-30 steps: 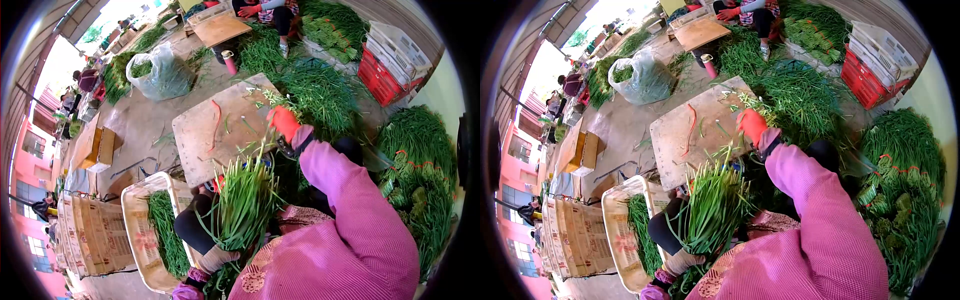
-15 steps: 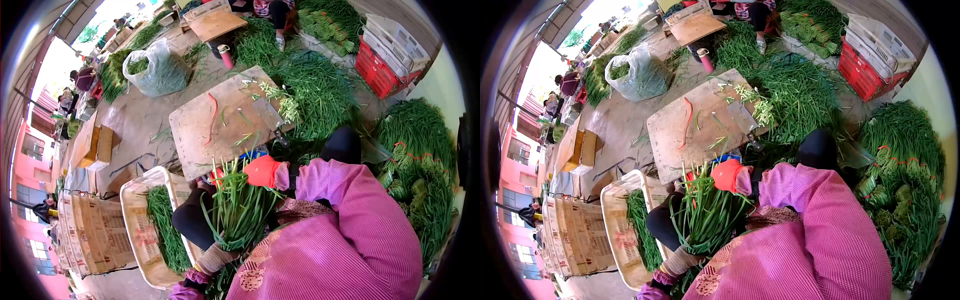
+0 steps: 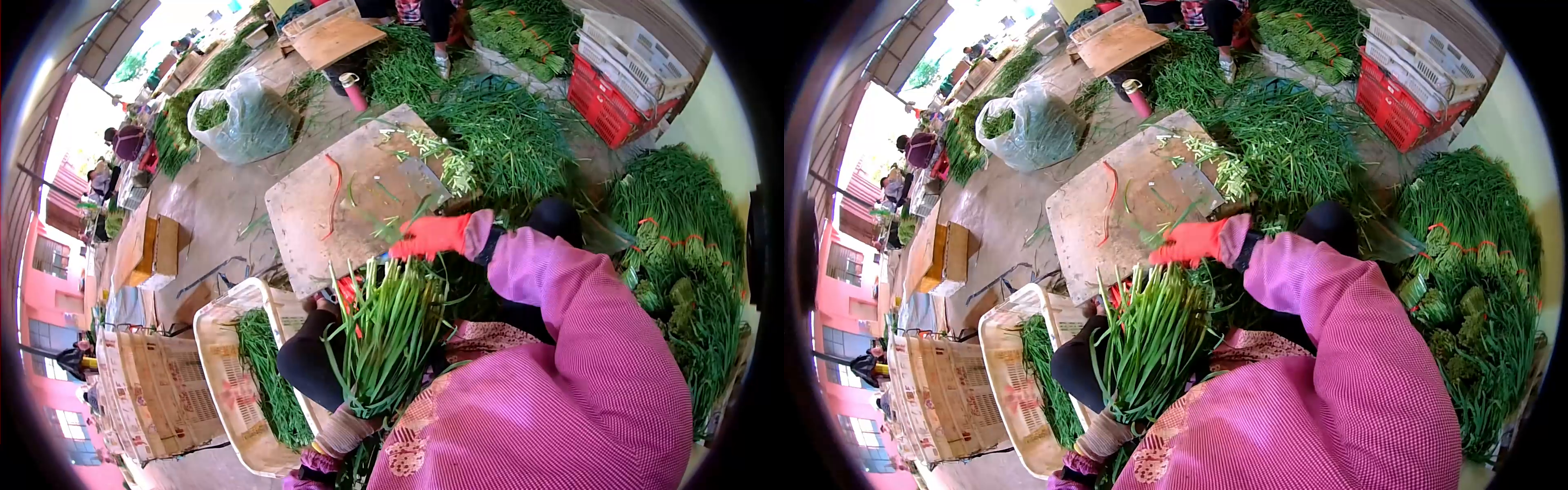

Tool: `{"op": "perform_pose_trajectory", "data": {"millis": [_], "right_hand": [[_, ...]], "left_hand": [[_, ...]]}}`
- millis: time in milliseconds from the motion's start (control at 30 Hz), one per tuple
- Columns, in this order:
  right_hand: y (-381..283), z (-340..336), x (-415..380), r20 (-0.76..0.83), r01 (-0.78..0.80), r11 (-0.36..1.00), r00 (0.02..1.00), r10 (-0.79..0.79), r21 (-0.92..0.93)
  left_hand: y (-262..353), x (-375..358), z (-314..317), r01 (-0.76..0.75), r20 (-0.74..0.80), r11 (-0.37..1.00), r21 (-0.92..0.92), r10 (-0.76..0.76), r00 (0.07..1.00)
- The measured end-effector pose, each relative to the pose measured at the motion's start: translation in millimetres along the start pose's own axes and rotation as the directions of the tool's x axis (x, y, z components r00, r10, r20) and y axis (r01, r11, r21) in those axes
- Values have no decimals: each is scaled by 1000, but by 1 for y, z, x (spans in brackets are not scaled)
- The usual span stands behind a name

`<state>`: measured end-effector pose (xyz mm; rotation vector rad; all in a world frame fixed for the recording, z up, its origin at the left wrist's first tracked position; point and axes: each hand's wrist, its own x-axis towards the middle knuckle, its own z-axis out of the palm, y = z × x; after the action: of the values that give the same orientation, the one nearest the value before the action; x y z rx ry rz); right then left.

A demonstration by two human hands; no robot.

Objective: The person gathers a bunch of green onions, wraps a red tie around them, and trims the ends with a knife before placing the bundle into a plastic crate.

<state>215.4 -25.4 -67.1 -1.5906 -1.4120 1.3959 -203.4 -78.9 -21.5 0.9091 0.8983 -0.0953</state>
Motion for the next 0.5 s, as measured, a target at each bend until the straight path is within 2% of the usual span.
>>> {"op": "perform_pose_trajectory", "data": {"millis": [67, 100, 133, 167, 200, 233, 267, 333, 367, 400, 467, 500], "right_hand": [[-9, 11, -7, -21, 30, 949, 999, -39, -314], [3, 15, 1, -125, 111, 965, 982, -144, -238], [17, 10, 3, -122, 114, 965, 982, -146, -236], [5, -2, -7, -280, -13, 993, 960, -20, -116], [0, -14, -13, -416, -122, 992, 901, 121, 25], [24, -21, -3, -430, -2, 994, 902, 50, 111], [20, -21, -3, -430, 0, 994, 902, 46, 108], [14, -13, -4, -92, 90, 964, 993, -69, 251], [0, -10, -7, -19, 111, 987, 993, -114, -114], [-25, -1, -17, 24, 25, 932, 1000, -17, -360], [-18, 21, -10, 154, 127, 962, 984, -91, -242], [-18, 21, -10, 154, 127, 962, 984, -92, -240]], "left_hand": [[8, -4, 7, -14, -20, 998, 54, 15, 1000], [20, -10, 19, -96, -19, 990, 101, 98, 995], [27, -15, 27, -177, -15, 974, 144, 181, 983], [29, -17, 28, -247, 31, 898, 363, 253, 967], [28, -18, 25, -260, 54, 856, 447, 264, 963], [26, -18, 24, -254, 62, 840, 480, 257, 965], [24, -18, 22, -253, 75, 827, 503, 249, 966], [25, -16, 20, -243, 79, 820, 517, 237, 968], [24, -16, 19, -241, 80, 815, 528, 235, 969], [25, -15, 18, -238, 79, 810, 536, 233, 969], [26, -15, 17, -236, 80, 800, 552, 231, 970], [26, -15, 18, -240, 84, 792, 561, 234, 969]]}}
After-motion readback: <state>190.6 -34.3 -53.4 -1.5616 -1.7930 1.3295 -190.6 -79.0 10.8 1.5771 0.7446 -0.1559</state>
